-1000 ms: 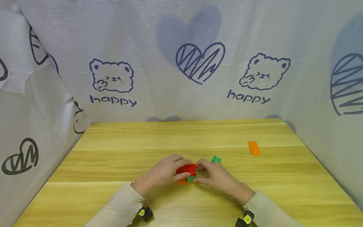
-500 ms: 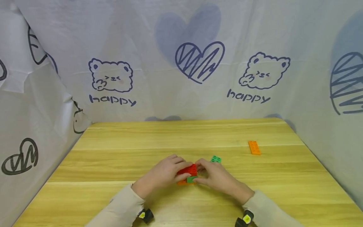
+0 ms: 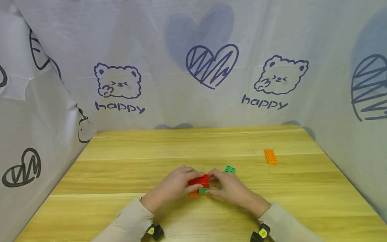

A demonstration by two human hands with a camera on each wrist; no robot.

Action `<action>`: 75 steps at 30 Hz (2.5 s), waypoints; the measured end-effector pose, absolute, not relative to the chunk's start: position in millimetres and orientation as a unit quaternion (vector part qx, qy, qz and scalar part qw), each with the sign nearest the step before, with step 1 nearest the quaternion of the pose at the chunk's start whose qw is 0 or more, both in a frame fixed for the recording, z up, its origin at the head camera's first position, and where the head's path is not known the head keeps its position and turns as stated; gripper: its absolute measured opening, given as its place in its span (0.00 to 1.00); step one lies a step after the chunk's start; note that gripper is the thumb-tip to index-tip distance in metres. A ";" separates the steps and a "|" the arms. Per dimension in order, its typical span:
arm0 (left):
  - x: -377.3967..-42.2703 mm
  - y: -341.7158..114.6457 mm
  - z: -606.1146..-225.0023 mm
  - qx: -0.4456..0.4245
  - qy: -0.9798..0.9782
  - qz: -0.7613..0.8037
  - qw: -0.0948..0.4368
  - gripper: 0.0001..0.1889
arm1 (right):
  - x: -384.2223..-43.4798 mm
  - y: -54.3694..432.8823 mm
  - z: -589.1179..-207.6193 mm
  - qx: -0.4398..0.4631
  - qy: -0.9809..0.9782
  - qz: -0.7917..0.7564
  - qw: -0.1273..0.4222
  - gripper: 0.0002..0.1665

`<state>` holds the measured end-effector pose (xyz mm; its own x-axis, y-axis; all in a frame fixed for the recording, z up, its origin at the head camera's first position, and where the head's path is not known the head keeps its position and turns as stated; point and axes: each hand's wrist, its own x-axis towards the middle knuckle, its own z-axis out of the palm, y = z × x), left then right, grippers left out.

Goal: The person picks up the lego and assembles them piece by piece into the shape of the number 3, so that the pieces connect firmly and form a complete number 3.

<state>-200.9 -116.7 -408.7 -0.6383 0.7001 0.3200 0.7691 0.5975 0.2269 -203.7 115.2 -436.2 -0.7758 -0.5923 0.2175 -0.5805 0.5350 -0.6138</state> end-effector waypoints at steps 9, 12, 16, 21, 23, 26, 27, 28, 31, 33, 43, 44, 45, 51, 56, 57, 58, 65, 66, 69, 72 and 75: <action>-197.6 -115.4 -407.0 -0.436 -0.877 -0.144 0.143 0.19 | -202.4 115.0 -437.0 -0.339 0.871 -0.356 0.008 0.23; -197.0 -114.9 -405.9 -0.426 -0.882 -0.149 0.132 0.18 | -202.2 114.8 -436.6 -0.336 0.872 -0.356 0.009 0.23; -196.7 -114.3 -404.7 -0.414 -0.890 -0.153 0.115 0.18 | -202.6 114.2 -436.1 -0.334 0.873 -0.356 0.013 0.23; -196.9 -114.2 -405.5 -0.429 -0.884 -0.128 0.136 0.18 | -203.4 113.6 -435.8 -0.338 0.871 -0.355 0.012 0.23; -197.2 -114.5 -406.3 -0.440 -0.877 -0.115 0.154 0.18 | -203.5 113.4 -435.7 -0.340 0.872 -0.353 0.012 0.23; -197.9 -114.8 -407.0 -0.453 -0.868 -0.107 0.171 0.18 | -203.8 113.8 -436.0 -0.340 0.873 -0.349 0.011 0.23; -198.4 -114.9 -407.1 -0.454 -0.868 -0.110 0.168 0.18 | -203.9 114.0 -436.0 -0.340 0.873 -0.349 0.011 0.23; -199.1 -114.9 -407.1 -0.452 -0.870 -0.115 0.160 0.18 | -203.9 114.2 -436.1 -0.340 0.873 -0.349 0.011 0.23; -200.7 -115.4 -407.7 -0.433 -0.883 -0.140 0.115 0.18 | -204.1 114.6 -436.7 -0.340 0.873 -0.350 0.009 0.22; -202.1 -116.3 -409.2 -0.417 -0.890 -0.160 0.087 0.19 | -203.7 114.5 -436.5 -0.339 0.873 -0.350 0.009 0.22; -204.7 -121.3 -415.6 -0.408 -0.889 -0.182 0.100 0.23 | -203.0 115.1 -435.0 -0.342 0.877 -0.339 0.005 0.21; -204.3 -121.7 -415.5 -0.403 -0.891 -0.184 0.098 0.23 | -202.9 115.2 -435.1 -0.341 0.876 -0.340 0.005 0.21; -203.7 -121.9 -415.2 -0.397 -0.894 -0.187 0.096 0.23 | -202.8 115.4 -435.3 -0.341 0.877 -0.340 0.004 0.21; -201.9 -122.6 -414.8 -0.388 -0.895 -0.192 0.110 0.22 | -201.9 115.3 -434.3 -0.338 0.880 -0.335 0.005 0.22; -203.1 -123.7 -418.0 -0.407 -0.885 -0.156 0.161 0.19 | -201.3 115.7 -432.7 -0.334 0.886 -0.322 0.010 0.25; -203.3 -123.8 -418.5 -0.410 -0.884 -0.149 0.170 0.19 | -201.3 116.3 -431.8 -0.330 0.889 -0.318 0.012 0.26; -203.3 -124.0 -418.6 -0.412 -0.882 -0.144 0.177 0.19 | -201.4 117.1 -430.8 -0.324 0.892 -0.315 0.014 0.28; -203.0 -123.8 -415.7 -0.419 -0.878 -0.126 0.193 0.19 | -202.8 126.3 -421.9 -0.300 0.905 -0.301 0.000 0.37; -203.2 -123.6 -415.7 -0.420 -0.877 -0.123 0.196 0.19 | -203.6 128.0 -421.1 -0.301 0.906 -0.296 -0.009 0.37; -204.0 -123.2 -415.7 -0.425 -0.875 -0.115 0.201 0.19 | -206.8 134.3 -420.3 -0.301 0.912 -0.275 -0.041 0.36; -204.9 -123.0 -416.4 -0.427 -0.873 -0.108 0.207 0.20 | -211.1 140.7 -420.5 -0.299 0.918 -0.247 -0.076 0.34; -205.4 -123.2 -417.0 -0.429 -0.872 -0.106 0.211 0.20 | -216.3 146.9 -422.3 -0.301 0.921 -0.222 -0.107 0.34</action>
